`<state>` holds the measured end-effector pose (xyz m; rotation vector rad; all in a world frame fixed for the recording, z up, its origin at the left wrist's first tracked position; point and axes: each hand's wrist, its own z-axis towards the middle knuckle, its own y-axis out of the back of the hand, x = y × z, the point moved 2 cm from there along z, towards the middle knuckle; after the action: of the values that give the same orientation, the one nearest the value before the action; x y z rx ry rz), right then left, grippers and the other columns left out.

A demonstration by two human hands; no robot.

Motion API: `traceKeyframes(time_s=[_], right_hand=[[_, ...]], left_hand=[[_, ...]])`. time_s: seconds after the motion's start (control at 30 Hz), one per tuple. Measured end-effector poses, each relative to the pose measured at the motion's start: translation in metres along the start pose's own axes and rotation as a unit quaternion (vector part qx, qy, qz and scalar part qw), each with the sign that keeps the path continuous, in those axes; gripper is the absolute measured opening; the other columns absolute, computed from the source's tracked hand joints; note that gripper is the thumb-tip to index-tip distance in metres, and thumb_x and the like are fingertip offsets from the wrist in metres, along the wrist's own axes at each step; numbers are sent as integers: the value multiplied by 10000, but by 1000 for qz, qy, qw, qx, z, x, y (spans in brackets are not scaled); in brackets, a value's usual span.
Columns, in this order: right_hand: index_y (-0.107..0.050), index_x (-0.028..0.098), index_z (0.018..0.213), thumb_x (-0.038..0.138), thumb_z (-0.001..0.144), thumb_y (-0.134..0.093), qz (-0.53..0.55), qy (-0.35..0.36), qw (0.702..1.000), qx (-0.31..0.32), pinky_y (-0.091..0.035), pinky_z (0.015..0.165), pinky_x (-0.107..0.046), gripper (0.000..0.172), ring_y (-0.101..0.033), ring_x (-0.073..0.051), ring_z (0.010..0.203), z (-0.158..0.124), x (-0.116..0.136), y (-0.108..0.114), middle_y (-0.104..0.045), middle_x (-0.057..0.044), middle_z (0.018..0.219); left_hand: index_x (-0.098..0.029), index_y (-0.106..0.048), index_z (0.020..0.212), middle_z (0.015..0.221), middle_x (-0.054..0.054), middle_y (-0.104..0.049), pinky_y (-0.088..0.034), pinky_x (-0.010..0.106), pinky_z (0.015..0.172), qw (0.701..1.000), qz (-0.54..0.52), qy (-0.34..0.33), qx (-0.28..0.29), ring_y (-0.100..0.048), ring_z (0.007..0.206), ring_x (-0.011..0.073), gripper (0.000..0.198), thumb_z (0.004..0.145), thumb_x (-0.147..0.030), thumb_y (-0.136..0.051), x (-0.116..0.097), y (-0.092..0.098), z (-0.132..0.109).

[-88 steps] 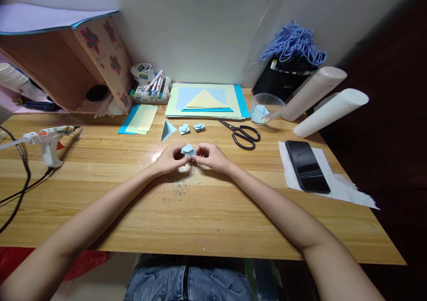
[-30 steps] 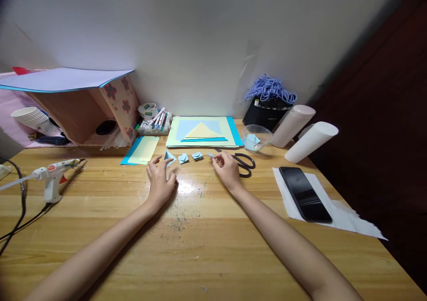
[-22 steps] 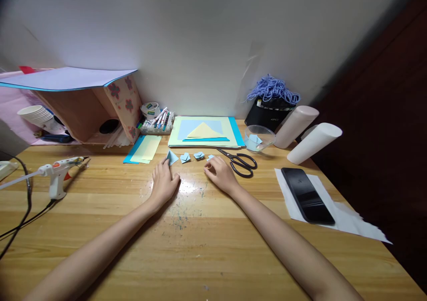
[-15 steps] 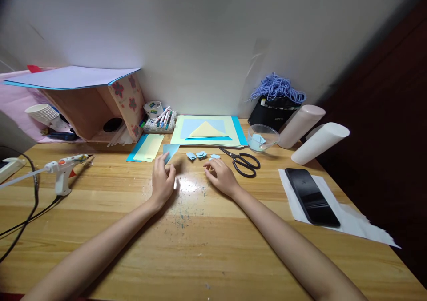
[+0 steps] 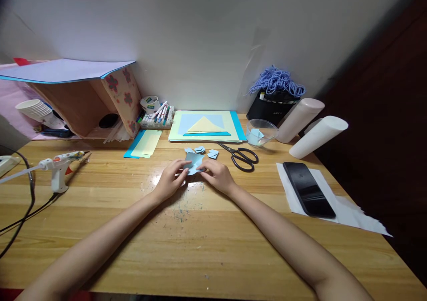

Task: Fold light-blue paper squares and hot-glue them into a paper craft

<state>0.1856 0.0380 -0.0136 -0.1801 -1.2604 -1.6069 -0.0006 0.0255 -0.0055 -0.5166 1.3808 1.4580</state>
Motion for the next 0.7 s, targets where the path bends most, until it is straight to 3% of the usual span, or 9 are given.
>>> traceKeyframes(time_s=[0.13,0.23,0.4,0.57,0.7], right_hand=[[-652,230,877,231,829,-536,14,42,999,10,-474,692,-329,126,-601,-195,803,-1,0,-1,-675,-60,842],[-649,239,913,215,824,-529,16,49,998,33,-468,701,-332,151,-596,-197,809,-1,2,-3,-673,-60,862],[-661,234,885,251,818,-538,44,-3,998,33,-437,594,-284,142,-542,-158,663,2,5,-1,-620,-52,809],[-620,191,718,360,778,-606,134,-84,987,28,-424,569,-250,180,-526,-142,699,5,3,-1,-547,-50,852],[-536,172,650,368,775,-608,199,-116,973,15,-419,632,-266,244,-514,-146,730,7,-3,-2,-536,-37,813]], left_hand=[[-170,-399,1239,1021,74,-568,-470,231,618,986,-138,95,-5,-566,727,119,608,706,-293,-665,9,1,5],[-159,-346,1302,816,13,-562,-418,202,534,981,-151,124,-6,-512,624,101,775,639,-293,-723,12,4,7],[-174,-459,1250,726,-6,-556,-351,197,488,986,-114,118,15,-457,558,89,653,666,-343,-699,13,6,7],[-150,-469,1213,811,54,-649,-442,232,574,966,-209,141,58,-599,664,140,556,726,-354,-642,14,1,6],[-117,-568,1018,808,84,-669,-482,259,610,954,-241,164,67,-636,690,168,416,726,-406,-637,16,-3,6]])
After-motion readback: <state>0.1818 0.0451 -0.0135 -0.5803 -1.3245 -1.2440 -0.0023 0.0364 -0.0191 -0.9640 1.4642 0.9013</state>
